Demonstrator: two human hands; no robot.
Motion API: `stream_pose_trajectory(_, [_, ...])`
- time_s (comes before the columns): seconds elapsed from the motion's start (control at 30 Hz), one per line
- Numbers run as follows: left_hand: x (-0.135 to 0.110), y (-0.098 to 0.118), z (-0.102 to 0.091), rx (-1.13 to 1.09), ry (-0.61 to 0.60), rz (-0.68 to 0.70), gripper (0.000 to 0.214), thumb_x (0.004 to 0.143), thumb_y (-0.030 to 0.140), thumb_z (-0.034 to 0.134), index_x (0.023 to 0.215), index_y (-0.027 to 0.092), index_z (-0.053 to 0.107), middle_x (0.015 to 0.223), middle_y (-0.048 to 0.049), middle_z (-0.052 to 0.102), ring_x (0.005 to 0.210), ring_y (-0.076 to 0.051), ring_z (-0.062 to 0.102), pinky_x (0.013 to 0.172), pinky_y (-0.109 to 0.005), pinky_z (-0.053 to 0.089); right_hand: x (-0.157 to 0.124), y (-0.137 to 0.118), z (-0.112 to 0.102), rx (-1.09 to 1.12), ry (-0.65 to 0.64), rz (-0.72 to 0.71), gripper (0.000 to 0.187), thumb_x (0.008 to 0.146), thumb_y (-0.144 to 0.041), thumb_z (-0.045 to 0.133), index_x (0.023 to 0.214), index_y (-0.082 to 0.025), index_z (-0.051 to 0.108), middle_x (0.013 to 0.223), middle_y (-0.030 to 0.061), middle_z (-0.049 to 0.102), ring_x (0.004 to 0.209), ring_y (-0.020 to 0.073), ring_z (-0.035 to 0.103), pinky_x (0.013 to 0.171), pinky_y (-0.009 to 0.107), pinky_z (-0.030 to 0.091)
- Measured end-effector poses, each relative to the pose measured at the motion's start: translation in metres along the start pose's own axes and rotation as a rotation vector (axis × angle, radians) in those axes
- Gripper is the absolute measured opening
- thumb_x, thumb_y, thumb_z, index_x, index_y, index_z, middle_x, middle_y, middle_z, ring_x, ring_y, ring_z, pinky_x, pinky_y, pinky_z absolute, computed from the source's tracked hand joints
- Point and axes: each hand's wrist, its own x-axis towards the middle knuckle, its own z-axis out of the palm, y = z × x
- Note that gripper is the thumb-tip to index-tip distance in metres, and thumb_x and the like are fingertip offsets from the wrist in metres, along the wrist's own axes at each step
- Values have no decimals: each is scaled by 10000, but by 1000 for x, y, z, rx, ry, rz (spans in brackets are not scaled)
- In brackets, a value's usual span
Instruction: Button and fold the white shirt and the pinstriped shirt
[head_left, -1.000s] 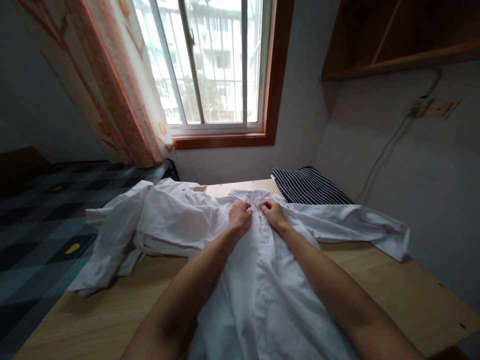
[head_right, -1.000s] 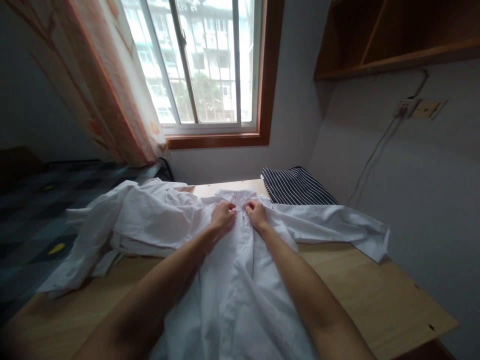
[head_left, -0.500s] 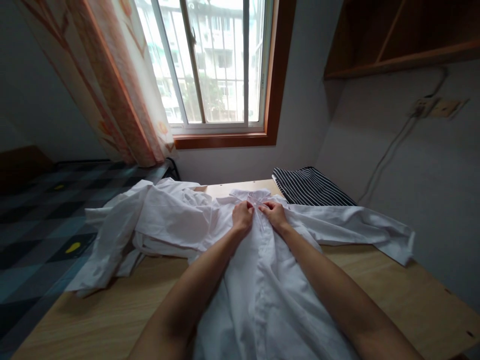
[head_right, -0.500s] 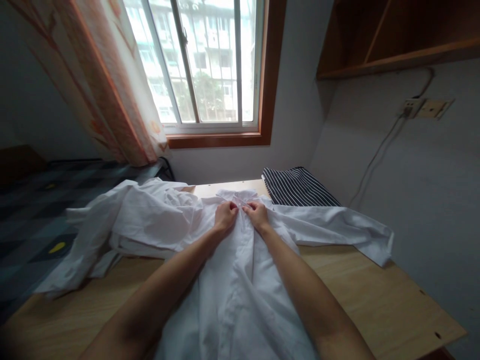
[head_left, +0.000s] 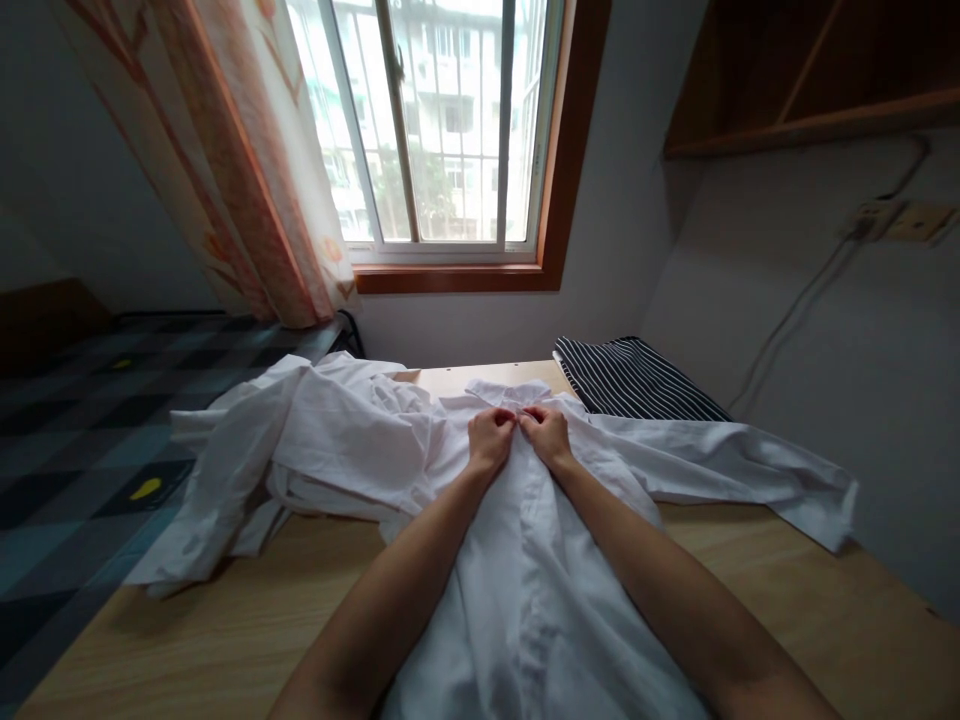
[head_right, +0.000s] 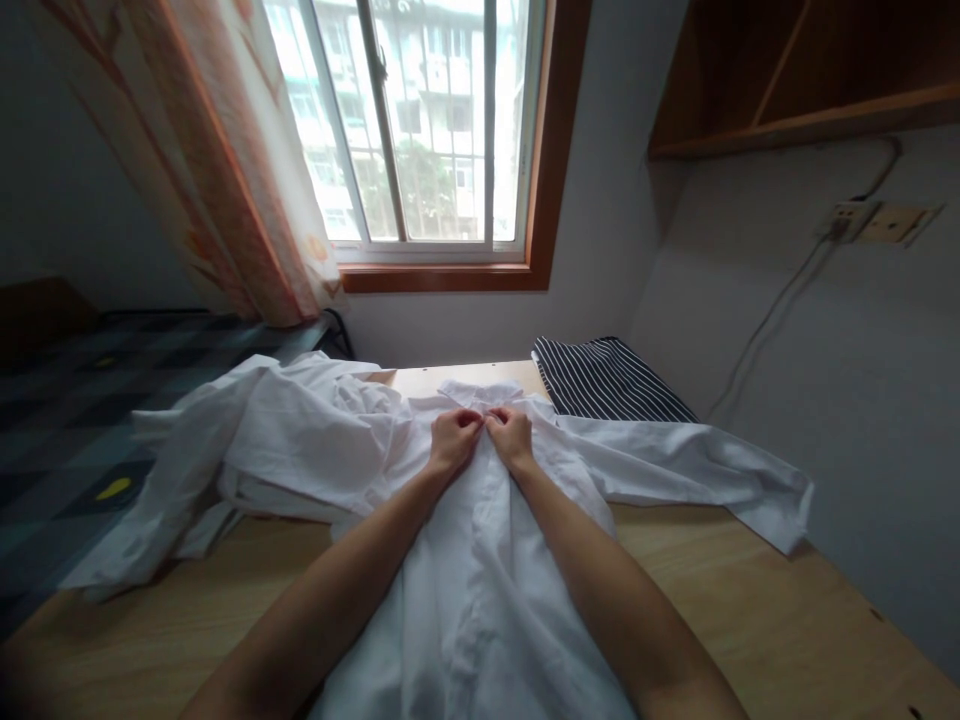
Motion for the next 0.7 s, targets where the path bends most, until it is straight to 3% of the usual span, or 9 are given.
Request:
stream_pose_trajectory(0.17, [2,-2,1,-87,17,-37,146,738,91,658,799,177,759,815,-29,759,771,-152,688,774,-239,499,0,4,-5,64,-15,39,227,683,-295,631,842,-165,726,872,76,755,809,237,691,792,325,524])
stream_pose_trajectory(0.4, [5,-8,5,-172,24,-53,132,716,105,667,787,173,756,799,-26,756,751,-152,688,750,-238,505,-1,1,-6,-19,41,31,190,671,-290,618,793,-177,708,803,64,740,753,224,674,760,320,517])
stream_pose_trajectory(0.7, [8,-5,1,-108,-14,-60,118,711,94,663,754,163,748,773,-33,749,747,-152,678,737,-238,500,-2,4,-7,10,-18,-16,186,680,-316,609,745,-184,722,753,48,732,722,214,661,719,300,505])
